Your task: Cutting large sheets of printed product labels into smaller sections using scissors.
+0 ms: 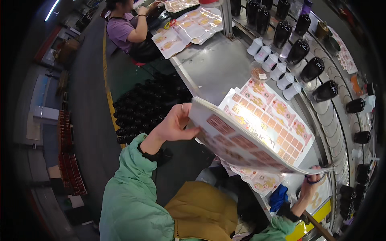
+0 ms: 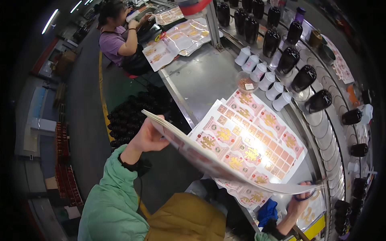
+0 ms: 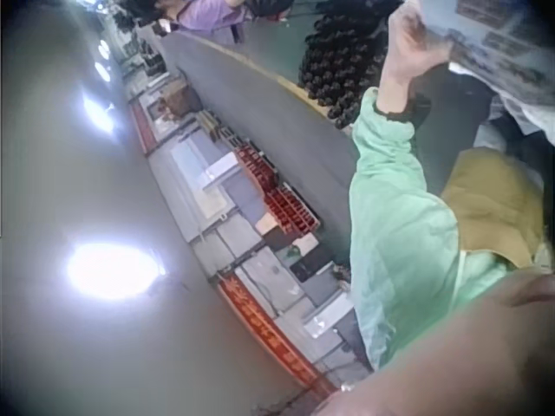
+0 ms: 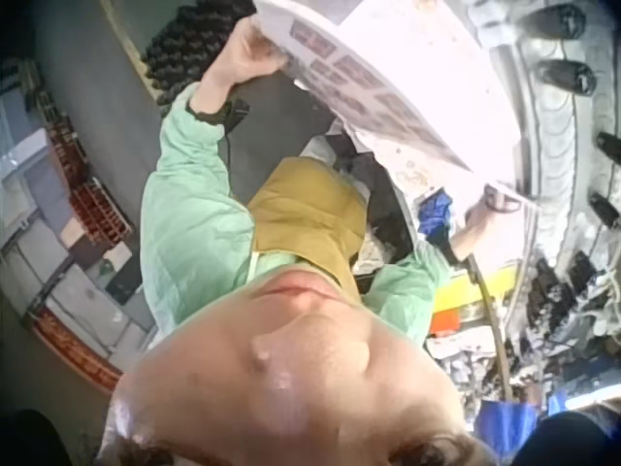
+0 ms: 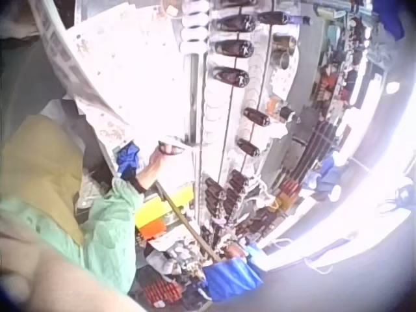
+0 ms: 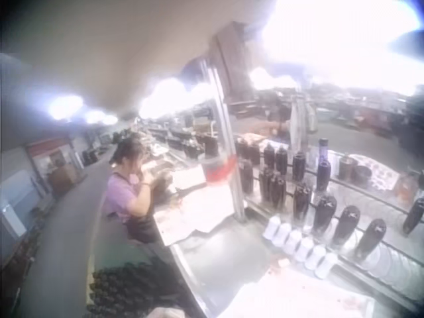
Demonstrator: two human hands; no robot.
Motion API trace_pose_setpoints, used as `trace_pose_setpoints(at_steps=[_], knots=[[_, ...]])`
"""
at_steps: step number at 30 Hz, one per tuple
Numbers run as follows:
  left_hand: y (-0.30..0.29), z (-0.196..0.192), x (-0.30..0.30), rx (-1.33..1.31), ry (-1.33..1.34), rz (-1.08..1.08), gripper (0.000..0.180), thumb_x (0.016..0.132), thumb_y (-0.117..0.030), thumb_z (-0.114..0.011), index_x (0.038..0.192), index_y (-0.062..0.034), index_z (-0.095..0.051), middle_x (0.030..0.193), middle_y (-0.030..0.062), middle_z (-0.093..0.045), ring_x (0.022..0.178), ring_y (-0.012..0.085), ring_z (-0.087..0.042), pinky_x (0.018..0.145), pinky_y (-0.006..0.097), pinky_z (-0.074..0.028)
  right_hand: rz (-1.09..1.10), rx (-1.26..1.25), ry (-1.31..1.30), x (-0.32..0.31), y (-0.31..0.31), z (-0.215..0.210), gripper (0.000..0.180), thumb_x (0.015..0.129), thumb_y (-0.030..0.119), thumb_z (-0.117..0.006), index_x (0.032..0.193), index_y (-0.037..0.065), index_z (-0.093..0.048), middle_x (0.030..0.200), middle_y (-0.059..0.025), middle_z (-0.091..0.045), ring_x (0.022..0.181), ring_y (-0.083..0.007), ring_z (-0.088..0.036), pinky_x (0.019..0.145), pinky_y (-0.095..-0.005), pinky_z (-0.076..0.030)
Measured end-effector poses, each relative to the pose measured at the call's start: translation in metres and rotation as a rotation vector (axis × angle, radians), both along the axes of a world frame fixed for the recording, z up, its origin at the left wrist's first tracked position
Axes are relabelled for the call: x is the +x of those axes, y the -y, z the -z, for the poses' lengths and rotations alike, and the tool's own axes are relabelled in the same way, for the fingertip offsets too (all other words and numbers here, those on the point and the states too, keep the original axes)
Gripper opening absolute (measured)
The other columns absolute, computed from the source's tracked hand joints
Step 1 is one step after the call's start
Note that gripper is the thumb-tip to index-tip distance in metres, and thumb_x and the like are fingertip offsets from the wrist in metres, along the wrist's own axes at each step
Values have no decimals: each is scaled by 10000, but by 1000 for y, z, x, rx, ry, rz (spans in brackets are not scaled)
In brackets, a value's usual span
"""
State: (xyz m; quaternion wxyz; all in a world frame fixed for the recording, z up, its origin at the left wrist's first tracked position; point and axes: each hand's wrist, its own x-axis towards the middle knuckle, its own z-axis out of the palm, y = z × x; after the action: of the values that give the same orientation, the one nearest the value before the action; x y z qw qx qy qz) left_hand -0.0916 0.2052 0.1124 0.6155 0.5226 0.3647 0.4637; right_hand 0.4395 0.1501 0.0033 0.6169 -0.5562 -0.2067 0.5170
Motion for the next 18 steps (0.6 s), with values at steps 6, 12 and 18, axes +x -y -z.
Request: trace_pose_setpoints(at_steps=[6, 12, 18], knots=[[-28, 66, -8, -8, -17, -8, 197, 761, -37, -757, 809, -58, -567, 964, 83, -653, 892, 118, -609, 771, 249, -484, -101, 48, 380, -4, -4, -24, 227, 867, 114, -659, 1036, 75, -514, 825, 34, -444, 709, -72, -412, 663, -219, -344], [-52, 107, -6, 40, -178, 159, 379, 792, -349, -703, 853, 25, -680, 990, 138, -669, 971, 215, -622, 873, 322, -472, -138, 22, 362, -16, -19, 8, 268, 874, 124, -659, 1089, 83, -505, 1000, -13, -508, 880, -99, -464, 809, -247, -385], [-61, 82, -12, -4, -270, 159, 197, 714, -65, -747, 892, -1, -696, 924, 77, -692, 880, 134, -629, 806, 272, -491, -55, 40, 309, -9, -23, -27, 221, 905, 156, -633, 1059, 64, -503, 970, -30, -488, 857, -106, -482, 767, -228, -399]])
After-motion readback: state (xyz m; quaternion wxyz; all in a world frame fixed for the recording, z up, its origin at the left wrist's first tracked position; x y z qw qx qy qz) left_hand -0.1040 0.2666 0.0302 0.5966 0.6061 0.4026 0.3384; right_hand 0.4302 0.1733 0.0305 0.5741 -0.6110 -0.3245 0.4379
